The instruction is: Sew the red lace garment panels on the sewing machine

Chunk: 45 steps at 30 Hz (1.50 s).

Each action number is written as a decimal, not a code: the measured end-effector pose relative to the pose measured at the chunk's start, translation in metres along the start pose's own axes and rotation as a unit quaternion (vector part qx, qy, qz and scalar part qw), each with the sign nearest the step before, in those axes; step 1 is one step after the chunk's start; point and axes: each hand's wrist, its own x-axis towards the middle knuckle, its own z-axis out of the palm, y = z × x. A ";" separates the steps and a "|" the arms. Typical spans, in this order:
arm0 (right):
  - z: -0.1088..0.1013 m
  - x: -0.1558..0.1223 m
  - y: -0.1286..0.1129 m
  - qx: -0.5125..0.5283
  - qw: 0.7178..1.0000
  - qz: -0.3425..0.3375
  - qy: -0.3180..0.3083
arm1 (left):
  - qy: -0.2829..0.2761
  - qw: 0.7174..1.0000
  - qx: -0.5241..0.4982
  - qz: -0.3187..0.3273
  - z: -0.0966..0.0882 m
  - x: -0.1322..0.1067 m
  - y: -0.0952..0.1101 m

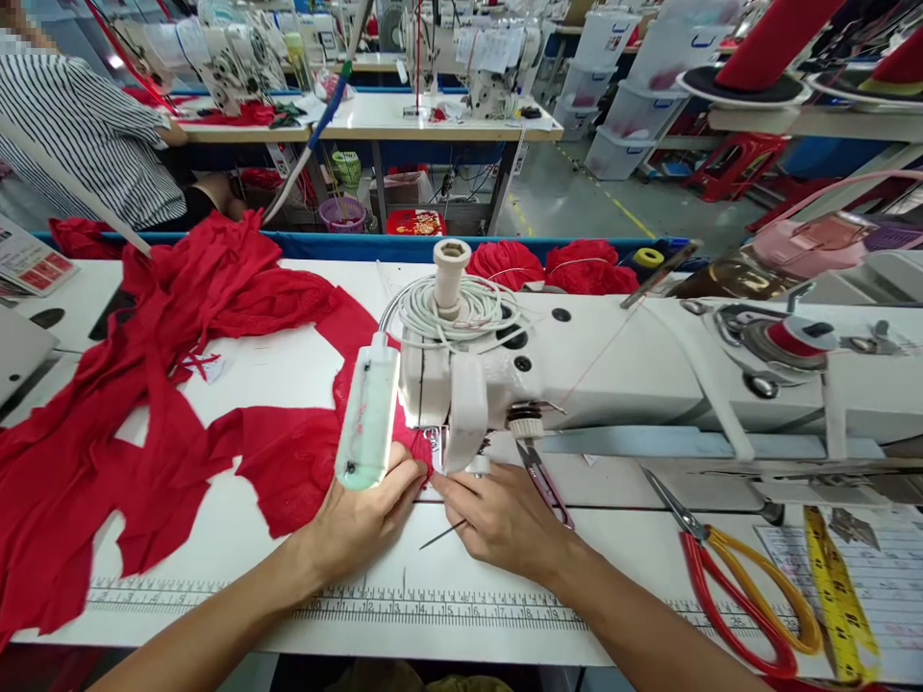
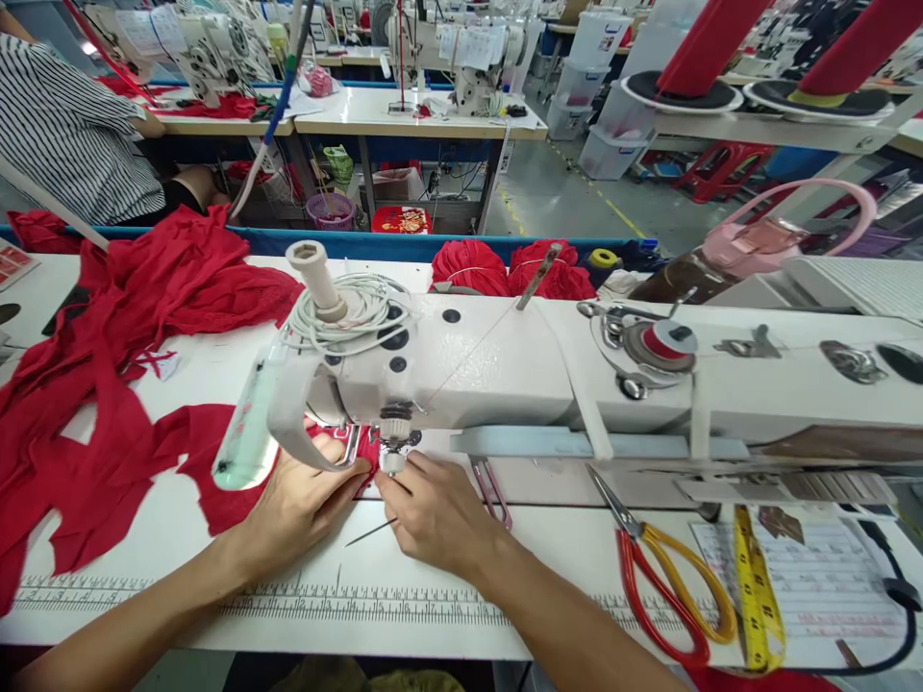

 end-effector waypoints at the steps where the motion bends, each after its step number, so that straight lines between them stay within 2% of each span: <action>1: 0.000 0.000 0.000 0.001 1.000 0.001 0.002 | 0.001 1.000 0.002 0.003 0.000 0.001 0.001; 9: -0.004 0.000 0.003 -0.004 0.999 -0.028 0.019 | 0.017 0.996 0.048 0.069 0.001 0.000 0.002; 13: -0.003 -0.001 0.002 -0.007 0.999 -0.030 0.021 | 0.012 0.994 0.074 0.081 0.002 -0.002 0.001; 19: -0.003 0.000 0.001 -0.003 0.999 -0.029 0.025 | 0.036 0.987 0.112 0.114 0.005 -0.005 0.001; 25: -0.004 0.000 0.006 0.012 0.998 -0.008 0.053 | 0.002 0.975 0.166 0.148 0.003 -0.005 0.006; 29: -0.005 0.004 0.006 0.023 0.996 0.013 0.090 | -0.013 0.972 0.189 0.141 0.002 -0.005 0.011; 34: -0.002 0.004 0.005 0.066 0.995 0.012 0.069 | 0.004 0.968 0.204 0.147 -0.001 -0.006 0.018; 39: 0.002 -0.001 0.005 0.020 0.999 0.009 0.028 | 0.035 0.965 0.217 0.142 -0.006 -0.008 0.022; 41: 0.003 -0.002 0.006 0.015 0.999 0.011 0.031 | 0.035 0.978 0.174 0.111 -0.005 -0.008 0.019; 45: 0.001 0.001 0.005 0.026 0.998 0.025 0.042 | 0.030 0.998 0.062 0.007 0.001 -0.002 0.011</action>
